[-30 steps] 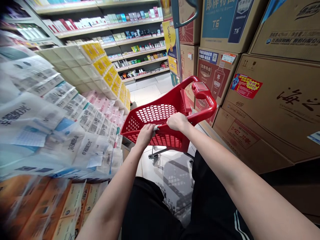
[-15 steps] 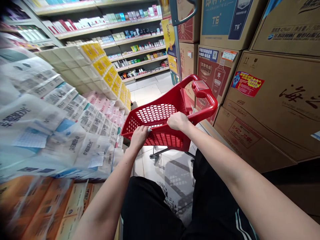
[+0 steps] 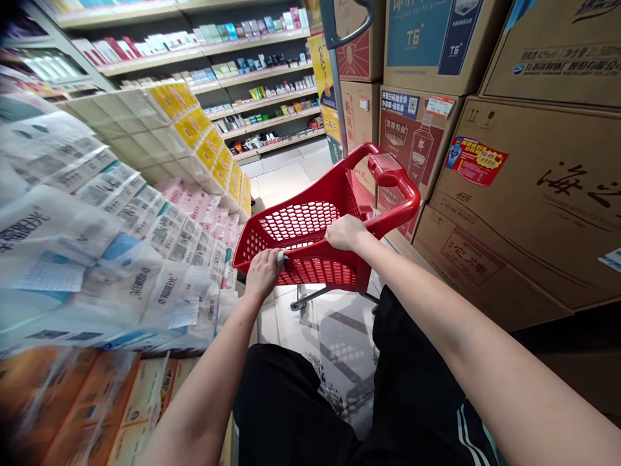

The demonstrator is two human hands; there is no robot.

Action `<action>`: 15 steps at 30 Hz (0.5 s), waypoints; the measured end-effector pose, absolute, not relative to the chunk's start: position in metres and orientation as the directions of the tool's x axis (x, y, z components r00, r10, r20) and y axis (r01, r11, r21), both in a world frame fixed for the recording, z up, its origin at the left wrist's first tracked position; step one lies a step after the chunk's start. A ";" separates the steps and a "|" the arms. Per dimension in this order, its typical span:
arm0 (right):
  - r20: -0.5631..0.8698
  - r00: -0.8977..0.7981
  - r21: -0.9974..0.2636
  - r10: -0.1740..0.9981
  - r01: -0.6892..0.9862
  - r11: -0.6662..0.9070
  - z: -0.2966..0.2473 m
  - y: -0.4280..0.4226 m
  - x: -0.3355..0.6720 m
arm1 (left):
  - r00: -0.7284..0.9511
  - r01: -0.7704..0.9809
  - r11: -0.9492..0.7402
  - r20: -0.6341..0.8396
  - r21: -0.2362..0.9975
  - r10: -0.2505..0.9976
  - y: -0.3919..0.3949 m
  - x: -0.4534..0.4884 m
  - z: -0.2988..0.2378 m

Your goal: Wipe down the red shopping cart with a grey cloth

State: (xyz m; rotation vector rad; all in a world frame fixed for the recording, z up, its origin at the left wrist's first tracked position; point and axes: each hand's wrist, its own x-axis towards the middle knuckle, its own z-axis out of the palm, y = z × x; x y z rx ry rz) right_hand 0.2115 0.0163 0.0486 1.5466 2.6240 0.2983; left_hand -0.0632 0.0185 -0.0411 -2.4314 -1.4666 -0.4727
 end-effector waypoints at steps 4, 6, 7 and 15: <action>0.014 -0.453 0.188 0.891 0.877 0.443 0.050 0.022 0.217 | 0.398 0.899 -0.438 0.418 0.001 0.817 0.010 -0.054 -0.045; -0.009 -0.423 0.176 0.906 0.891 0.418 0.050 0.027 0.219 | 0.412 0.891 -0.455 0.419 0.003 0.809 0.008 -0.043 -0.047; -0.022 -0.413 0.177 0.910 0.895 0.410 0.050 0.029 0.221 | 0.426 0.884 -0.467 0.417 -0.005 0.803 0.008 -0.040 -0.047; -0.060 -0.392 0.224 0.918 0.891 0.395 0.052 0.036 0.237 | 0.566 0.822 -0.553 0.291 -0.132 0.771 0.028 -0.060 -0.044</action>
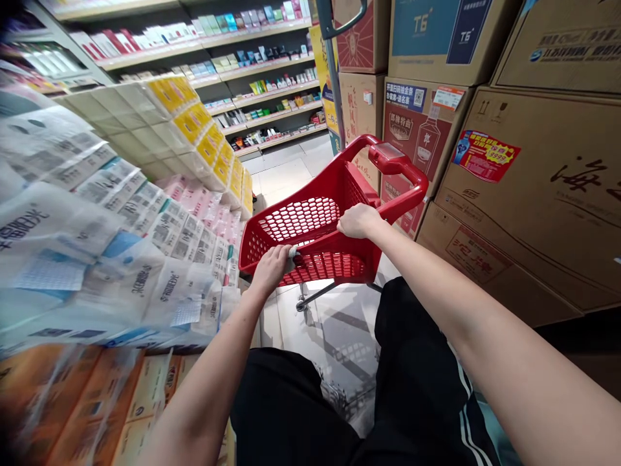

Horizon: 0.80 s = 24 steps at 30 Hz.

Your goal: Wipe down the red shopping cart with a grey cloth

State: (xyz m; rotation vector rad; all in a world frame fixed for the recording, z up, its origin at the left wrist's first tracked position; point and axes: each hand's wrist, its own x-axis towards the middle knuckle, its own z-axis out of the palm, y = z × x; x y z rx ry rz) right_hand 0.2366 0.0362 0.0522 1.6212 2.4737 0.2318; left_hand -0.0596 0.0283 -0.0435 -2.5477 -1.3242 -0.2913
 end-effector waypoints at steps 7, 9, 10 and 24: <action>-0.036 -0.403 0.228 0.914 0.888 0.401 0.051 0.037 0.231 | 0.362 0.932 -0.345 0.372 -0.115 0.855 0.026 -0.123 -0.056; -0.038 -0.418 0.228 0.908 0.881 0.415 0.050 0.037 0.229 | 0.325 0.946 -0.306 0.384 -0.110 0.864 0.024 -0.133 -0.060; -0.036 -0.424 0.228 0.905 0.878 0.421 0.050 0.037 0.228 | 0.317 0.948 -0.299 0.388 -0.107 0.865 0.024 -0.134 -0.061; -0.007 -0.414 0.216 0.910 0.888 0.406 0.050 0.036 0.226 | 0.467 0.874 -0.481 0.392 -0.068 0.793 0.025 0.003 -0.044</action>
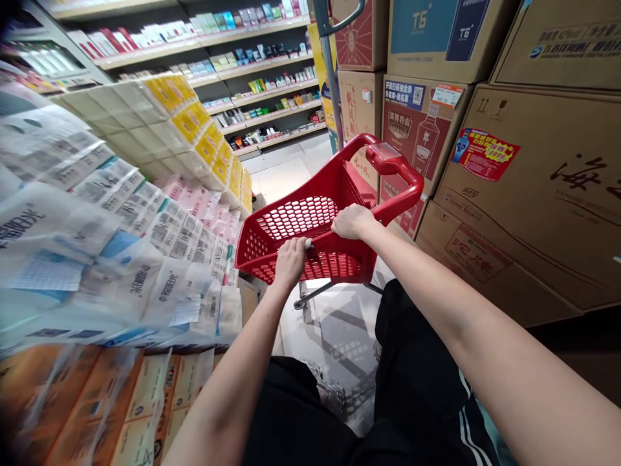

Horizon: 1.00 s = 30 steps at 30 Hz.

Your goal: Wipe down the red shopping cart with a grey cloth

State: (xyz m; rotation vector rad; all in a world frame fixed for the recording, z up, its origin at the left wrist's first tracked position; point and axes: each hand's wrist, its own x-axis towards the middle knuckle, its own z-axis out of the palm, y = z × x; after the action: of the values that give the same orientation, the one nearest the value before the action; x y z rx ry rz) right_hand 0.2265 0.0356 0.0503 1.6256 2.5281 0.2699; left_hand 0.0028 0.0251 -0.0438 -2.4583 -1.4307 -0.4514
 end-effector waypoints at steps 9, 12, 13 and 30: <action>-0.052 -0.401 0.207 0.915 0.892 0.403 0.051 0.036 0.227 | 0.344 0.939 -0.324 0.400 -0.118 0.850 0.021 -0.096 -0.054; -0.065 -0.411 0.200 0.910 0.888 0.415 0.051 0.037 0.223 | 0.322 0.946 -0.304 0.419 -0.111 0.849 0.020 -0.084 -0.055; -0.064 -0.410 0.200 0.910 0.888 0.414 0.050 0.037 0.222 | 0.332 0.942 -0.320 0.419 -0.101 0.845 0.019 -0.073 -0.055; -0.026 -0.389 0.216 0.921 0.897 0.385 0.048 0.044 0.228 | 0.299 0.950 -0.309 0.412 -0.043 0.861 0.015 -0.107 -0.057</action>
State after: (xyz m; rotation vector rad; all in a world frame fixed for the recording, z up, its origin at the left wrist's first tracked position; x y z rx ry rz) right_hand 0.2276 0.0444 0.0485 1.6482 2.4942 0.2511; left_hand -0.1072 0.0148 -0.0570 -2.2912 -1.6479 -0.4571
